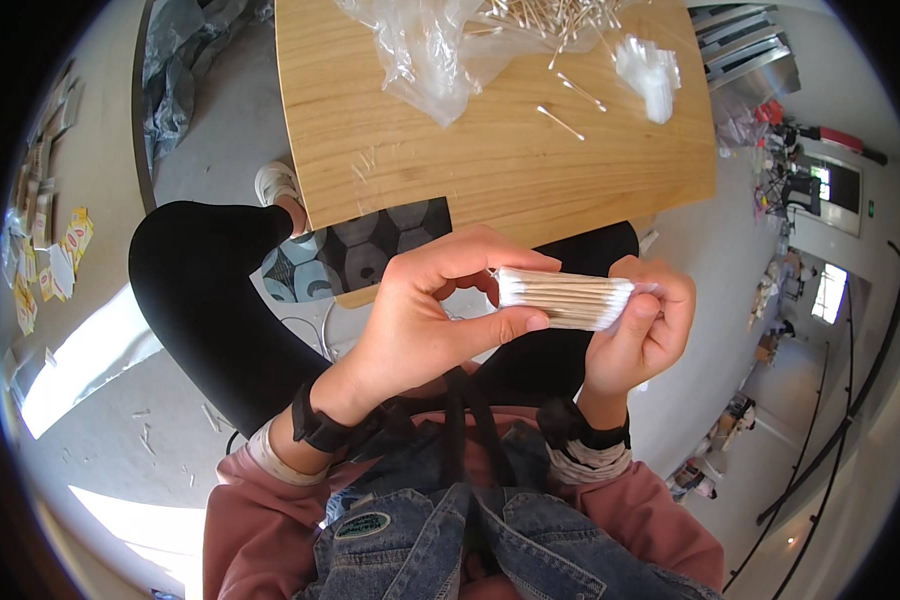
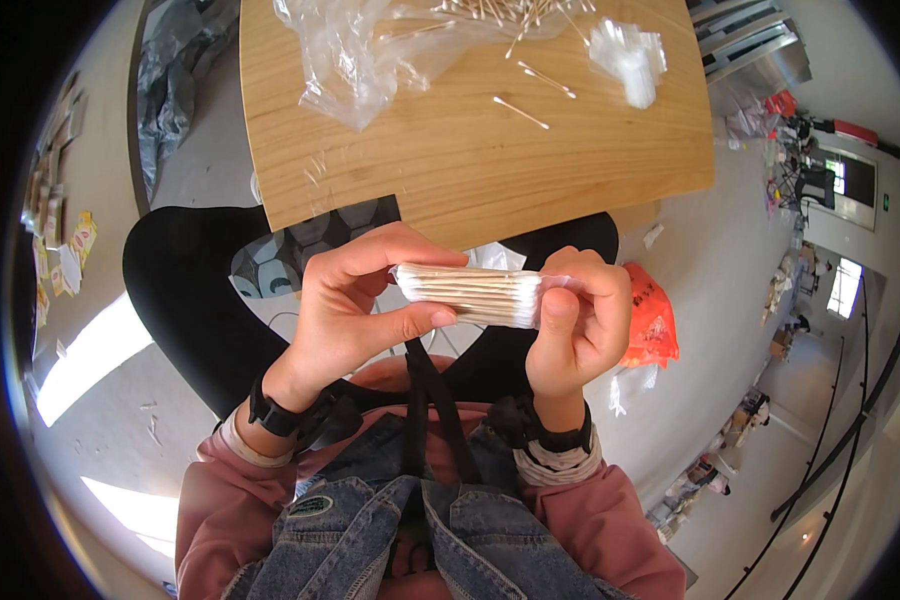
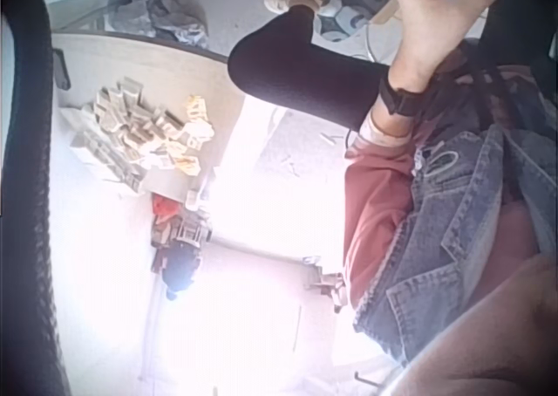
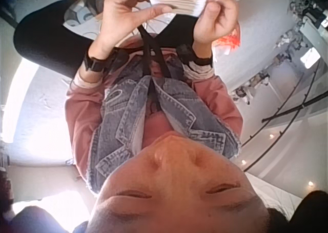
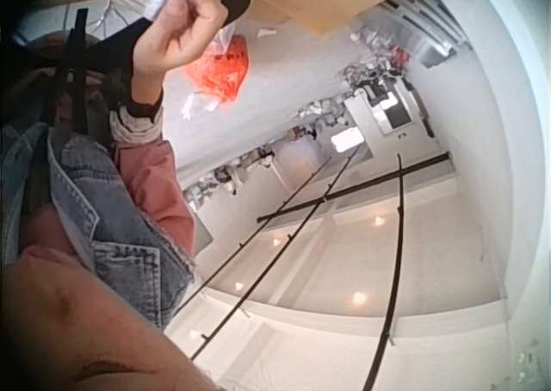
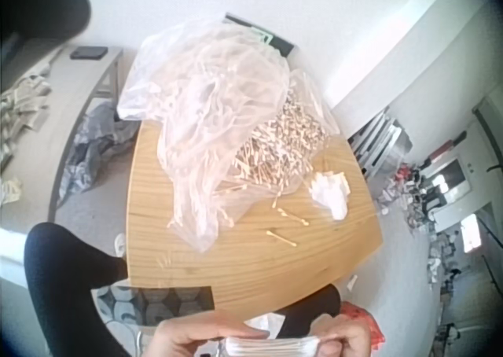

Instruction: Packaging cotton swabs into plastic sleeves and organizing them.

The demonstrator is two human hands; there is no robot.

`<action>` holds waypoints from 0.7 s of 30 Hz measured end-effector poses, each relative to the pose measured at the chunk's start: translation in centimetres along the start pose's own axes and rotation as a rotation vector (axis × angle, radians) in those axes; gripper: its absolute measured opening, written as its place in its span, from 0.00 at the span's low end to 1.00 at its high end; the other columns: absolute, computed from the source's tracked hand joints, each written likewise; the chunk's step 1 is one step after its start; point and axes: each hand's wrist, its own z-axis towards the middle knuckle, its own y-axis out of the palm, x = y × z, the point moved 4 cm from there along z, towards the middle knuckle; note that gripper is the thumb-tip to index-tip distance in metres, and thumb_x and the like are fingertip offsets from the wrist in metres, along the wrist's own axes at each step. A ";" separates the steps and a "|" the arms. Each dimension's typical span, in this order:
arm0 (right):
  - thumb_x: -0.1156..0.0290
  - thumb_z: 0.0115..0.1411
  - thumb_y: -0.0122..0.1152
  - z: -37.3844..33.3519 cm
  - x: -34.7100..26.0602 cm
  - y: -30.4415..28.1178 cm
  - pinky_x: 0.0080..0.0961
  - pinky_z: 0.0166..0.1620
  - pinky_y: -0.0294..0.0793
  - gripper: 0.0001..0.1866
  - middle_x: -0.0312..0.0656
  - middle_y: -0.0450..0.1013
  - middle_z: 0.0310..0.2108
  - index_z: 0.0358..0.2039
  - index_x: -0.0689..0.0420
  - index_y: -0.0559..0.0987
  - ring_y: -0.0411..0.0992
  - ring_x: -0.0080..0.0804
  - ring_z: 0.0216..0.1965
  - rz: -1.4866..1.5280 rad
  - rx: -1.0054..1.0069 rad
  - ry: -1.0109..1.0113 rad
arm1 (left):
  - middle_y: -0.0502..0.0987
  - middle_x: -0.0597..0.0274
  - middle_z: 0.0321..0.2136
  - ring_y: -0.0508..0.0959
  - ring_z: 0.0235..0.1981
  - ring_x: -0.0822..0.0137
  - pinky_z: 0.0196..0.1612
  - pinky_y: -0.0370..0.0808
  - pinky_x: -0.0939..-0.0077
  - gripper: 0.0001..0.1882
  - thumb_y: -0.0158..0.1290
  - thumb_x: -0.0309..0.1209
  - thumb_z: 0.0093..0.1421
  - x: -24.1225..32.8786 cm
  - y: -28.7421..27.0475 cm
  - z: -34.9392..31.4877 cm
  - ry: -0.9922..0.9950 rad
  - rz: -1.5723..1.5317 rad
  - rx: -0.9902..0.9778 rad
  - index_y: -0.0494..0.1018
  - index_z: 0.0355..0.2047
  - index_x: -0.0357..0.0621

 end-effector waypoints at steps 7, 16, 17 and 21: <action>0.64 0.70 0.57 -0.7 -0.6 -0.6 0.17 0.32 0.73 0.14 0.44 0.76 0.28 0.38 0.64 0.72 0.72 0.21 0.26 -0.283 0.098 -0.040 | 0.81 0.65 0.40 0.79 0.42 0.74 0.44 0.75 0.80 0.22 0.68 0.20 0.53 -0.4 0.1 -0.1 -0.070 -0.039 -0.023 0.80 0.49 0.42; 0.68 0.69 0.58 -0.7 -1.0 -0.8 0.16 0.34 0.74 0.11 0.43 0.77 0.29 0.37 0.65 0.74 0.74 0.21 0.27 -0.225 0.093 0.001 | 0.80 0.60 0.39 0.78 0.39 0.68 0.41 0.74 0.77 0.19 0.64 0.15 0.49 1.5 -0.6 0.2 0.183 0.107 0.038 0.79 0.42 0.40; 0.68 0.69 0.58 -0.7 -1.0 -0.8 0.16 0.34 0.74 0.11 0.43 0.77 0.30 0.37 0.65 0.74 0.74 0.21 0.28 -0.206 0.093 0.008 | 0.80 0.60 0.39 0.78 0.39 0.68 0.41 0.74 0.77 0.19 0.64 0.15 0.49 1.5 -0.7 0.2 0.181 0.106 0.039 0.79 0.42 0.40; 0.69 0.69 0.58 -0.6 -1.4 -0.6 0.15 0.35 0.74 0.10 0.42 0.77 0.30 0.37 0.65 0.74 0.74 0.20 0.28 -0.224 0.064 0.021 | 0.80 0.59 0.38 0.78 0.38 0.67 0.41 0.74 0.77 0.14 0.62 0.15 0.50 2.0 -1.2 0.2 0.210 0.177 0.027 0.79 0.38 0.40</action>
